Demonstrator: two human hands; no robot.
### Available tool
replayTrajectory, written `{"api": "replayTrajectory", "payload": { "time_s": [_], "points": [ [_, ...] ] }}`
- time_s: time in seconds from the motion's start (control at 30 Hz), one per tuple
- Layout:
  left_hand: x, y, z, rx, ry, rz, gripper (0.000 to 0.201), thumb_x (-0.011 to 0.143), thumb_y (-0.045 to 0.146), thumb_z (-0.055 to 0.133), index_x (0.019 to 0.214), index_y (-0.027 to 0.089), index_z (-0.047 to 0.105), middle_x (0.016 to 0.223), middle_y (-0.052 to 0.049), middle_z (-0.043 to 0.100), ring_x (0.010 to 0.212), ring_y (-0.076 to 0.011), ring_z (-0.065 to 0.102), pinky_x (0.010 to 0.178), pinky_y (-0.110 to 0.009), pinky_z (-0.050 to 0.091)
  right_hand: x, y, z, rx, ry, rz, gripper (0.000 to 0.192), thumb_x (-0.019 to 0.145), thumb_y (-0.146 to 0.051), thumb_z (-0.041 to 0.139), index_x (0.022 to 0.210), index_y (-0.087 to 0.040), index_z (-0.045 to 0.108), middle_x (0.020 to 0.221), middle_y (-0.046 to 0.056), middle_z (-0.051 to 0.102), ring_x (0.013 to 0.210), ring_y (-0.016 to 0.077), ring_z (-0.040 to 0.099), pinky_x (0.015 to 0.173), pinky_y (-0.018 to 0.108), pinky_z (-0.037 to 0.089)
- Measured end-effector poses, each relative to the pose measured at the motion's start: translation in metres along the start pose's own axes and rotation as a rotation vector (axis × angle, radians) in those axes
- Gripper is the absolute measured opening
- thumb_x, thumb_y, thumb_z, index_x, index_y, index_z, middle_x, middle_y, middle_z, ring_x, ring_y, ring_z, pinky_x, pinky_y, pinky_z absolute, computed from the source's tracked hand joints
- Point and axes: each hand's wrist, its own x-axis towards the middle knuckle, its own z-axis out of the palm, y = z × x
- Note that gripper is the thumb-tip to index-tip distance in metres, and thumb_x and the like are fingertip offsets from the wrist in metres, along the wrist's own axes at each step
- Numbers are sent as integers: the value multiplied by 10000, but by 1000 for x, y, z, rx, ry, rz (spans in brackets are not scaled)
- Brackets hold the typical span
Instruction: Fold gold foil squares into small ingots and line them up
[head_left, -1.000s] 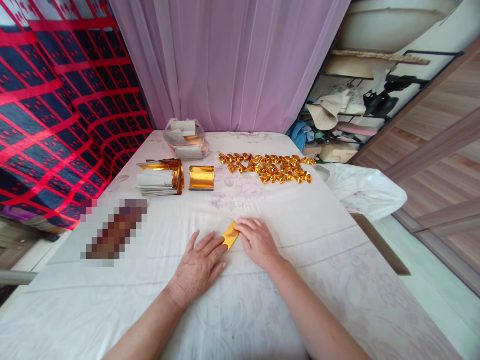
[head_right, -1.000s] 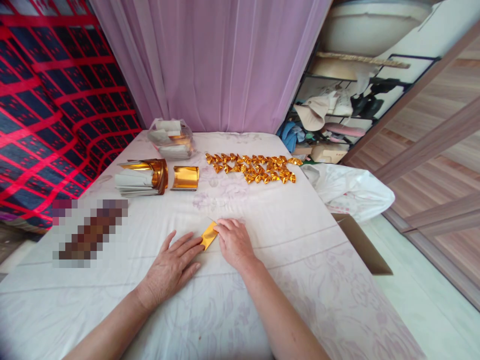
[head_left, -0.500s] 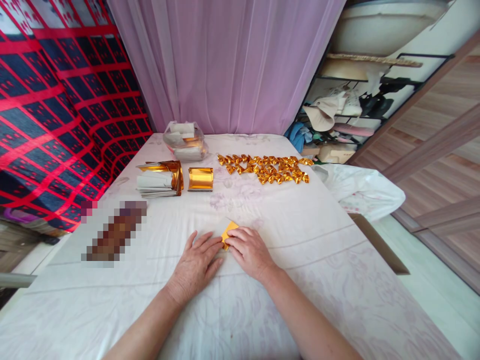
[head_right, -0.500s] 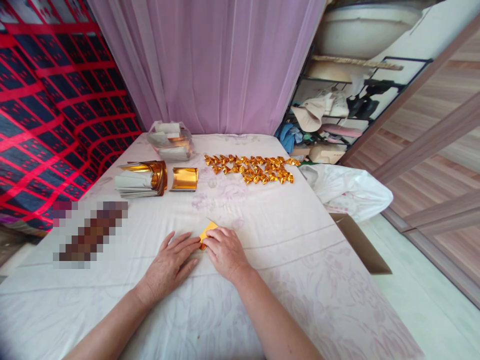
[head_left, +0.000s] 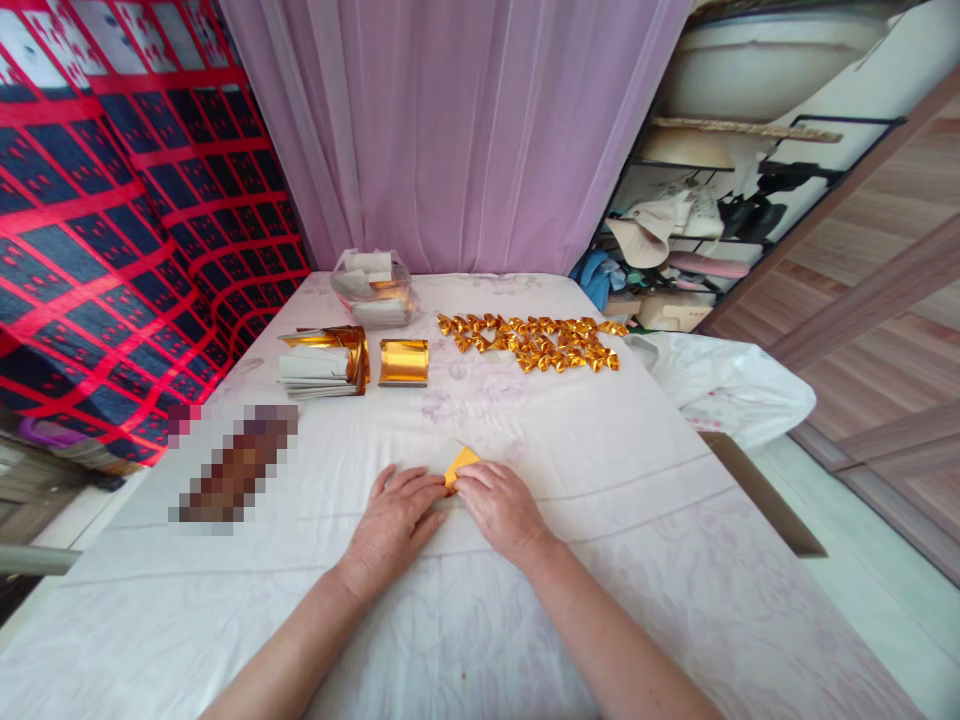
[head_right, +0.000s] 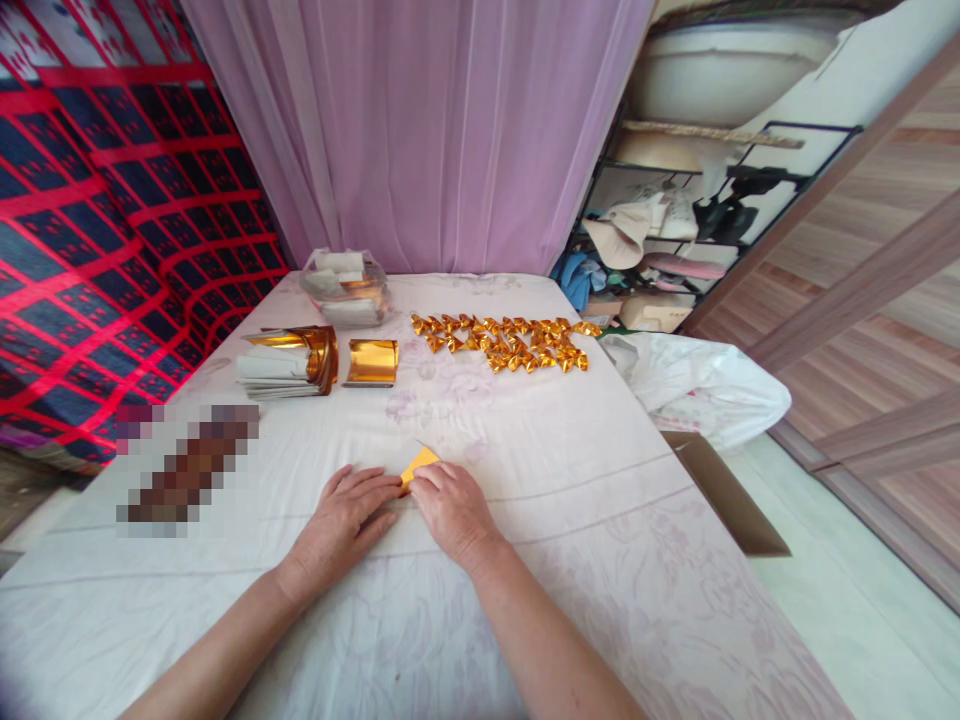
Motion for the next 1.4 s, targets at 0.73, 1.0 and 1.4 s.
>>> {"api": "replayTrajectory", "payload": {
  "time_s": [0.73,1.0,1.4],
  "points": [
    [14,5,-5,-111,67,-74,138,863,227,602,979,263,666,1011,-5,725,973,-200,626,1027,-475,318,1,2,0,-6,-12,-15,74,897,-206,620,892,-225,691,962,27,699,868,168,607,798,315,477],
    [13,3,0,-36,112,-56,96,881,246,593,941,224,664,1000,-35,699,939,-214,607,917,-427,418,2,0,-1,20,-6,63,127,923,-159,528,887,-199,643,915,45,695,856,183,611,792,336,471],
    [14,3,2,-25,132,-107,128,901,268,575,864,213,685,938,-38,681,894,-215,594,836,-394,437,0,2,-5,113,43,149,110,885,-197,567,826,-218,657,888,42,658,854,187,581,793,338,447]
  ]
}}
